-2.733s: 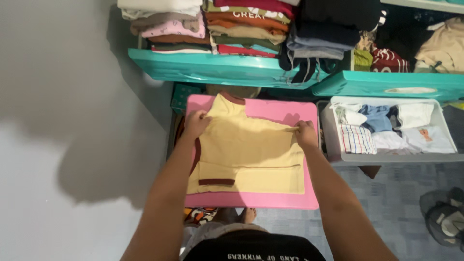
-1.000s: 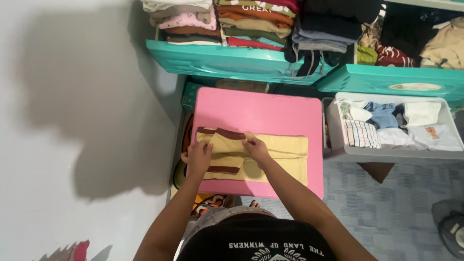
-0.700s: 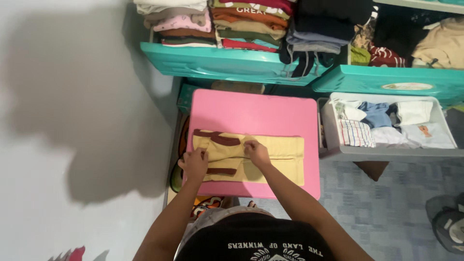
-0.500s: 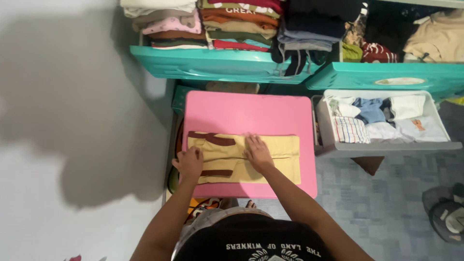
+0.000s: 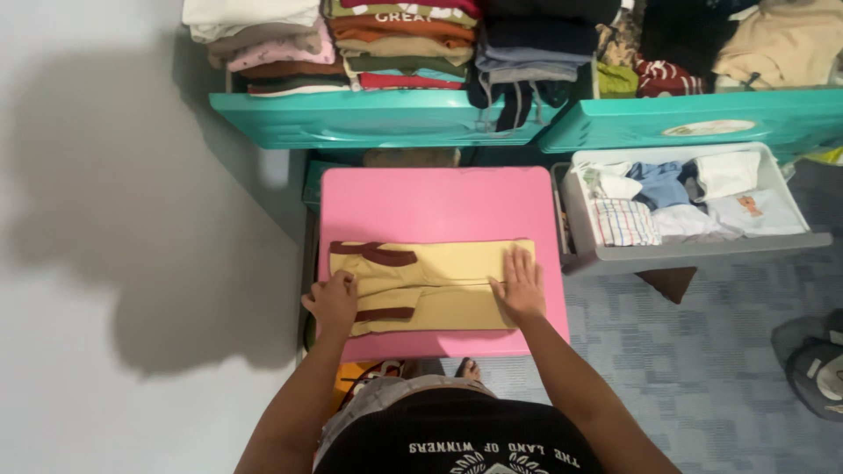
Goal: The person folds a light grey shirt, a black tank top, a yellow shirt, and a beige shirt by hand on a small pink table and places each folded item into a storage drawer.
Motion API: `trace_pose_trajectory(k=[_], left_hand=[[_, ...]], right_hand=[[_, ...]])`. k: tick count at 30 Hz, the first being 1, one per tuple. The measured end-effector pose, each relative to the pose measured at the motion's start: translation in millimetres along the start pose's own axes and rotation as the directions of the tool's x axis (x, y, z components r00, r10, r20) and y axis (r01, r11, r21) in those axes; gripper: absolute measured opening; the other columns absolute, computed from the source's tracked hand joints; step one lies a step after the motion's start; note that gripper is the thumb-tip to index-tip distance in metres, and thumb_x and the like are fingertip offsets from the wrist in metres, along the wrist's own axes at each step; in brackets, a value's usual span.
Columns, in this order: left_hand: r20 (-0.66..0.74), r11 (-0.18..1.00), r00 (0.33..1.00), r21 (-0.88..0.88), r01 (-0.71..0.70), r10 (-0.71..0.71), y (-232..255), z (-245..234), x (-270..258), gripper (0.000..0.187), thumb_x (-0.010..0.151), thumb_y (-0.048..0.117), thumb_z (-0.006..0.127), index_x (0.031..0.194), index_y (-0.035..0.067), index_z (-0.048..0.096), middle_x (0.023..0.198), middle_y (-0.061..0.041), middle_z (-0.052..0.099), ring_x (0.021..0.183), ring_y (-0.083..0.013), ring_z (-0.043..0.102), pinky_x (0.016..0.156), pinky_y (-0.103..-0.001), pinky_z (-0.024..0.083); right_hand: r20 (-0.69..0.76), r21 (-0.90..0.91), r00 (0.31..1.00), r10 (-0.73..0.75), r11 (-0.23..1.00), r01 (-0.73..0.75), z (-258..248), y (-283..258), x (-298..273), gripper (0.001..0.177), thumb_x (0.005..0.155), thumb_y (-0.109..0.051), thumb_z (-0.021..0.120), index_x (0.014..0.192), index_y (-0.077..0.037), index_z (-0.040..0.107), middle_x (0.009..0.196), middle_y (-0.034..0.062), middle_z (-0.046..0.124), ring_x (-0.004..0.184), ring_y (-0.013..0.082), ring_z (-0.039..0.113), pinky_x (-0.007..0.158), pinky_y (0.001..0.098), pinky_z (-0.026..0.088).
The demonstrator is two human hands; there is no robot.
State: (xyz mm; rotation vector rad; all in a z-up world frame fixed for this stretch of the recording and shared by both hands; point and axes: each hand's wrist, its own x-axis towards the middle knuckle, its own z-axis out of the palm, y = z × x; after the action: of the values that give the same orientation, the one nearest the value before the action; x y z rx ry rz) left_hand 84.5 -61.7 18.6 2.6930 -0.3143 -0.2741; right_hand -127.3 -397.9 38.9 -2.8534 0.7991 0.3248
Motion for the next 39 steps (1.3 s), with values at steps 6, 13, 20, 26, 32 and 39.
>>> trace_pose_trajectory(k=[6,13,20,26,32,39], left_hand=[[0.012,0.999,0.999,0.031,0.038,-0.038,9,-5,-12,0.019,0.098,0.038,0.063,0.108,0.024,0.070,0.097,0.001,0.074,0.120,-0.0305,0.053,0.109,-0.061,0.024],[-0.109,0.950,0.951,0.153,-0.273,0.291,57,39,-50,0.036,0.094,0.028,0.059,0.125,0.010,0.063,0.126,-0.017,0.065,0.124,-0.0338,0.054,0.102,-0.055,0.038],[0.325,0.758,0.748,0.124,-0.641,0.579,142,107,-114,0.083,0.087,0.055,0.062,0.158,0.025,0.030,0.166,-0.016,0.013,0.152,-0.0426,0.008,0.114,-0.070,0.012],[0.192,0.778,0.783,0.120,-0.617,0.592,149,145,-132,0.086,0.089,0.060,0.058,0.160,0.028,0.024,0.169,-0.018,0.009,0.154,-0.0453,0.004,0.119,-0.068,0.007],[0.185,0.780,0.783,0.104,-0.616,0.594,157,160,-143,0.083,0.088,0.057,0.061,0.160,0.031,0.027,0.169,-0.016,0.012,0.155,-0.0442,0.006,0.119,-0.069,0.010],[-0.020,0.738,0.739,0.081,-0.670,0.673,155,160,-150,0.083,0.082,0.054,0.068,0.156,0.032,0.035,0.167,-0.016,0.020,0.153,-0.0440,0.015,0.116,-0.071,0.019]], right_hand=[[0.180,0.039,0.939,0.292,0.952,-0.303,-16,47,-16,0.077,0.103,-0.056,0.031,0.164,-0.019,0.000,0.173,0.0054,-0.005,0.157,0.0279,-0.003,0.125,0.0514,0.007],[0.115,-0.133,0.950,-0.290,0.943,0.304,16,66,-23,0.074,0.096,-0.010,0.049,0.165,-0.018,0.021,0.172,0.0058,0.014,0.156,0.0344,0.009,0.122,0.0511,0.020],[0.327,-0.082,0.923,-0.204,0.967,0.243,-19,68,-56,0.075,0.100,-0.041,0.049,0.163,-0.021,0.013,0.174,0.0010,0.002,0.157,0.0319,0.005,0.123,0.0508,0.018],[0.208,-0.110,0.954,-0.217,0.964,0.243,-12,94,-83,0.067,0.101,-0.043,0.046,0.161,-0.021,0.025,0.172,-0.0020,0.015,0.154,0.0331,0.022,0.119,0.0536,0.027],[0.090,0.254,0.991,-0.096,0.965,0.071,15,116,-65,0.058,0.092,-0.026,0.061,0.149,-0.025,0.048,0.144,0.0076,0.054,0.126,0.0388,0.052,0.108,0.0484,0.044],[-0.192,0.355,0.974,-0.120,0.917,0.183,36,134,-56,0.021,0.094,-0.020,0.061,0.112,-0.015,0.070,0.121,0.0129,0.064,0.109,0.0370,0.065,0.092,0.0473,0.054]])
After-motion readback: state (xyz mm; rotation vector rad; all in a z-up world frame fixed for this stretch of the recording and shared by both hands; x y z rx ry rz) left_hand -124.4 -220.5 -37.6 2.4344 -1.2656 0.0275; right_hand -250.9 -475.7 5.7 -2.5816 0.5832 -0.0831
